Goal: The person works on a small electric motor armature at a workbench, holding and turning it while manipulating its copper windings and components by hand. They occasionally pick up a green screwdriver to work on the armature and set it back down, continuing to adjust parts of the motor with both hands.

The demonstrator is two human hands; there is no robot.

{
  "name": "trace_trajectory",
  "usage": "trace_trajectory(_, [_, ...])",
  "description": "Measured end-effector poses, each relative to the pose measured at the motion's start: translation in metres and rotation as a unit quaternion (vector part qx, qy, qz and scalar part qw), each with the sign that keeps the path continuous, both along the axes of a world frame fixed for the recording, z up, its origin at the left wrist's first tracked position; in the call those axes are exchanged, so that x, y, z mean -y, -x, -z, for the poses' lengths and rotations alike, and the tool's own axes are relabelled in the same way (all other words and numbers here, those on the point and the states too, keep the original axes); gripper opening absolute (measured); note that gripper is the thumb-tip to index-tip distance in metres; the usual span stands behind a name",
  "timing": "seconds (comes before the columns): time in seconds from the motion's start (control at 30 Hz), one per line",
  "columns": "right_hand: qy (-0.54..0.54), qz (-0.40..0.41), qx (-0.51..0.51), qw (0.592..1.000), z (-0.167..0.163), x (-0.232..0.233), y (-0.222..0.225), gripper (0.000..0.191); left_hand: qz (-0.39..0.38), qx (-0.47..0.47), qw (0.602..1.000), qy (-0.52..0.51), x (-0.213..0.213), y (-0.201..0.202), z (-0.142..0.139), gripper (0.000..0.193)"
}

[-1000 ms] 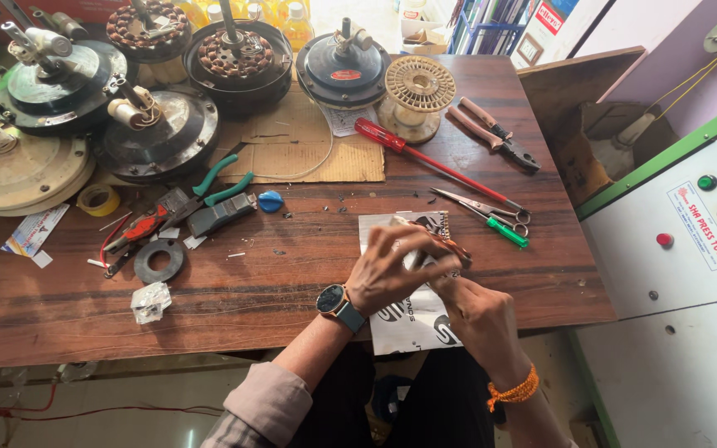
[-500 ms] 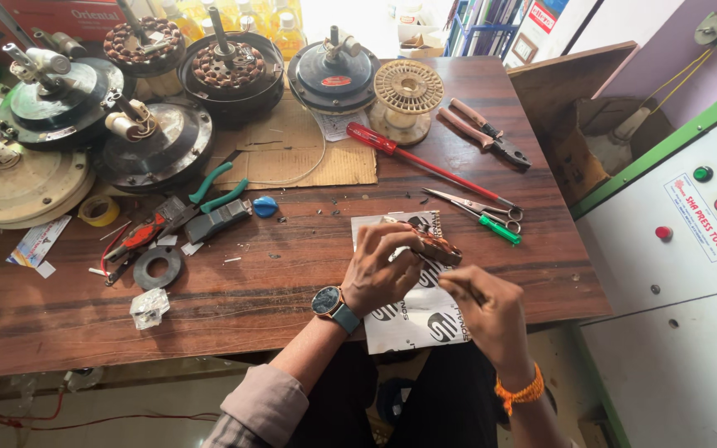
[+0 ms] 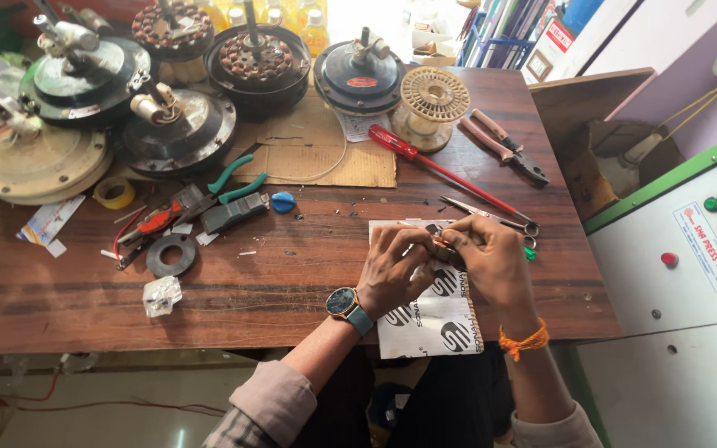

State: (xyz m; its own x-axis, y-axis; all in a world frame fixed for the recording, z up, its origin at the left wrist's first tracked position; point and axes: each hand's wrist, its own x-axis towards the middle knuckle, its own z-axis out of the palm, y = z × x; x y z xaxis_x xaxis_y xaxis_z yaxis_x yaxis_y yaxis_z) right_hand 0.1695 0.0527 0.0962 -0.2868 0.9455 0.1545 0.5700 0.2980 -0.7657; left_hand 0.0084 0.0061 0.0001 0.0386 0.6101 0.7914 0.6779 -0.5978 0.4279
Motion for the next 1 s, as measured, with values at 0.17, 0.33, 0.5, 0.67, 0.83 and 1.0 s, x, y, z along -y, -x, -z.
trace_trajectory(0.17, [0.09, -0.053, -0.1, 0.99, 0.004, -0.016, -0.016, 0.013, 0.0, -0.037, 0.999, -0.021, -0.001, -0.002, 0.002, 0.014])
trace_trajectory(0.33, [0.029, -0.075, -0.086, 0.993, 0.013, -0.02, -0.029, 0.013, -0.006, -0.066, 0.997, -0.036, -0.001, -0.002, 0.001, 0.011])
trace_trajectory(0.5, [0.019, -0.026, -0.036, 0.999, 0.022, -0.027, -0.028, 0.012, -0.015, -0.089, 0.995, -0.033, 0.001, -0.003, 0.001, 0.016])
trace_trajectory(0.67, [0.02, -0.001, -0.044, 0.999, 0.025, -0.03, -0.02, 0.011, -0.006, -0.07, 0.997, -0.01, 0.004, 0.001, -0.003, 0.046])
trace_trajectory(0.83, [-0.006, 0.03, -0.029, 0.999, 0.017, -0.015, -0.031, 0.009, -0.04, -0.081, 0.996, 0.021, 0.006, 0.001, -0.01, 0.051])
trace_trajectory(1.0, [-0.022, -0.008, -0.062, 0.998, 0.01, 0.024, -0.055, 0.011, -0.06, -0.077, 0.995, 0.015, 0.006, -0.001, -0.009, 0.045])
